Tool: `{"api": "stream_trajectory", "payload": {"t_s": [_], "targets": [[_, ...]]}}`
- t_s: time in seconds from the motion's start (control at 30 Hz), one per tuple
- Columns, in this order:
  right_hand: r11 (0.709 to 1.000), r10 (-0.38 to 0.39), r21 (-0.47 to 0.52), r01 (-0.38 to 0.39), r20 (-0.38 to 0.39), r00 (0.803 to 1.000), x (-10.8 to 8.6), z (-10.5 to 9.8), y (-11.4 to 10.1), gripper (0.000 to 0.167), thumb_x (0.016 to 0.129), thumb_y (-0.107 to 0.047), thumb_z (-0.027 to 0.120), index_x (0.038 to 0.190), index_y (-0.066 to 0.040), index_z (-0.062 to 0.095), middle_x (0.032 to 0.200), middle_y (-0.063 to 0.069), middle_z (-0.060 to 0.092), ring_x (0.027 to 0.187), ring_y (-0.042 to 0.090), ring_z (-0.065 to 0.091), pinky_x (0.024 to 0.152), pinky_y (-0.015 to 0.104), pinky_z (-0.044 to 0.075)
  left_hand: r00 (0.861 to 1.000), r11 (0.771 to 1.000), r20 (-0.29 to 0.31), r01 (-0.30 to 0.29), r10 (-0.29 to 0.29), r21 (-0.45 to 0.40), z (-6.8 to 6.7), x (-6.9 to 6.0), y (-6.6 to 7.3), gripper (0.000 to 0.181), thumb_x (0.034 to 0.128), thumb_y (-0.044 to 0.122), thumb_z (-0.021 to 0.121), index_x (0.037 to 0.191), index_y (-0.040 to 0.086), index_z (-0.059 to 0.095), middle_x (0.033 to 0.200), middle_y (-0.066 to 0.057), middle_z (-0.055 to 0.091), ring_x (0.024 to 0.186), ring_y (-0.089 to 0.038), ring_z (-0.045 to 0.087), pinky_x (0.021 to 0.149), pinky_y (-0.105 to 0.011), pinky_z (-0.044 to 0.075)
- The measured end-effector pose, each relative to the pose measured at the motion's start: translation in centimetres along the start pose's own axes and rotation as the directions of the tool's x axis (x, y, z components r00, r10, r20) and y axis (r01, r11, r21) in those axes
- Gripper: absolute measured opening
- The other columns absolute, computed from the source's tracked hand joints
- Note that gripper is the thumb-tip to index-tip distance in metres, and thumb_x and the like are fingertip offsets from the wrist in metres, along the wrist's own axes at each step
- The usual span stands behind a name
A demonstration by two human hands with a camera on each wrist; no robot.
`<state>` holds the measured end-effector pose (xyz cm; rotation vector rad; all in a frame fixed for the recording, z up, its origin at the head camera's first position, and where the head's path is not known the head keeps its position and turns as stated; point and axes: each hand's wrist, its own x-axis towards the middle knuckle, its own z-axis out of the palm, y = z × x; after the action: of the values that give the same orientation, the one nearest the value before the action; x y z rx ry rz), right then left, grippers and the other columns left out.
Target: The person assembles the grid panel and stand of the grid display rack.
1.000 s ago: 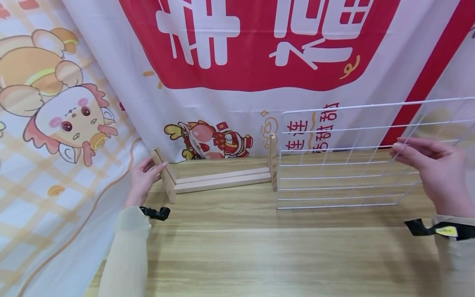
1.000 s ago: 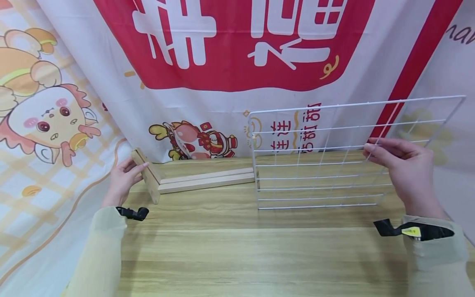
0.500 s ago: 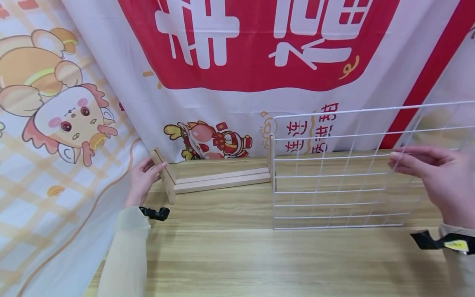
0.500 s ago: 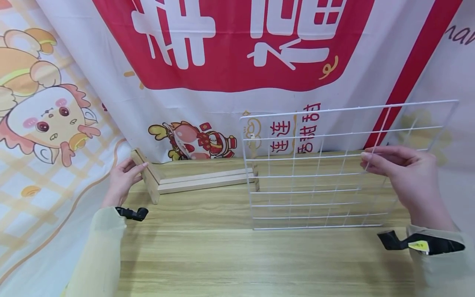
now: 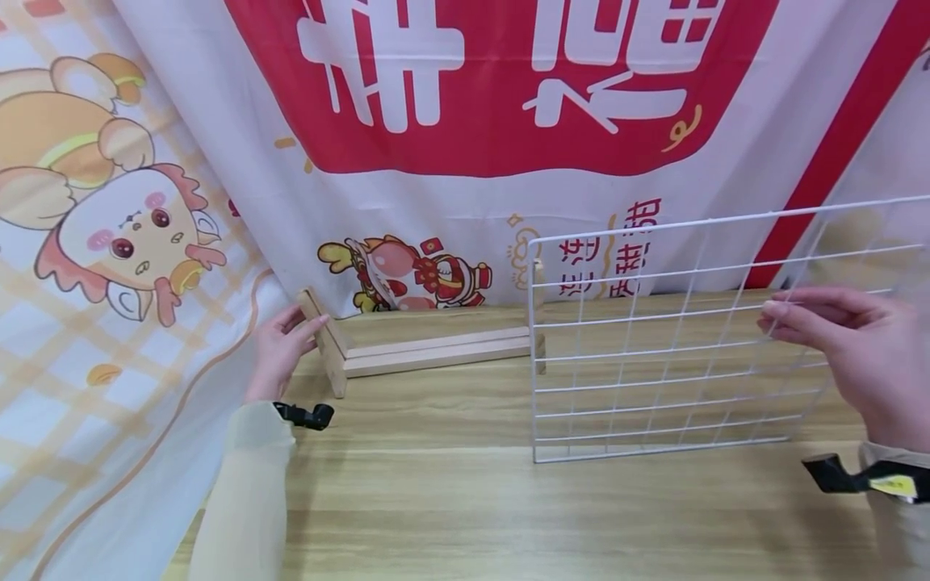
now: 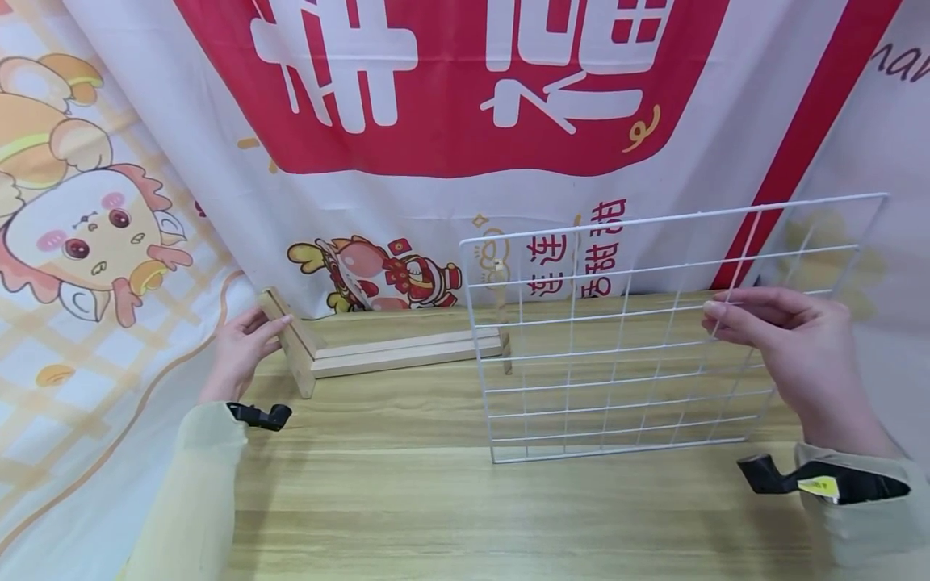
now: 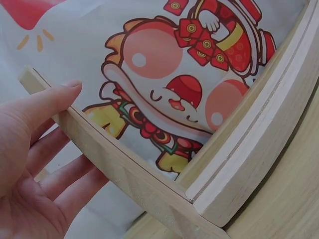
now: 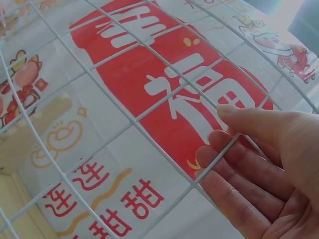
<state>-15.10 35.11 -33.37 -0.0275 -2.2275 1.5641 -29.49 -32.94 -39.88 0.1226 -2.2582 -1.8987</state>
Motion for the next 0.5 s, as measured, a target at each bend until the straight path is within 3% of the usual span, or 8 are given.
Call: {"api": "stream_trajectory", "payload": {"t_s": [0.23,0.5], "targets": [[0.999,0.007,-0.035,-0.007,-0.012,1.000,0.0,0.1,0.0,0.033,0.098,-0.015,0.070,0.126,0.003,0.066,0.097,-0.010,0.076,0.080,0.006,0.074,0.078,0.007,0.050,1.000,1.000,0.014,-0.019,0.018,0.025,1.9,0.1,0.3,0.073,0.0903,0.028,0.081,0.150,0.004,0.047,0.150,-0.019,0.048,0.113,-0.018,0.061,0.087,-0.026,0.057],[0.999,0.007,-0.033,-0.008,-0.032,0.999,-0.1,0.2,-0.1,0.033,0.097,-0.015,0.072,0.125,0.002,0.066,0.096,-0.010,0.076,0.078,0.006,0.074,0.078,0.007,0.050,1.000,0.998,0.015,-0.009,0.008,0.057,4.2,0.2,0.5,0.082,0.0877,0.032,0.083,0.154,0.007,0.042,0.155,-0.015,0.043,0.131,-0.030,0.053,0.089,-0.027,0.057]]}}
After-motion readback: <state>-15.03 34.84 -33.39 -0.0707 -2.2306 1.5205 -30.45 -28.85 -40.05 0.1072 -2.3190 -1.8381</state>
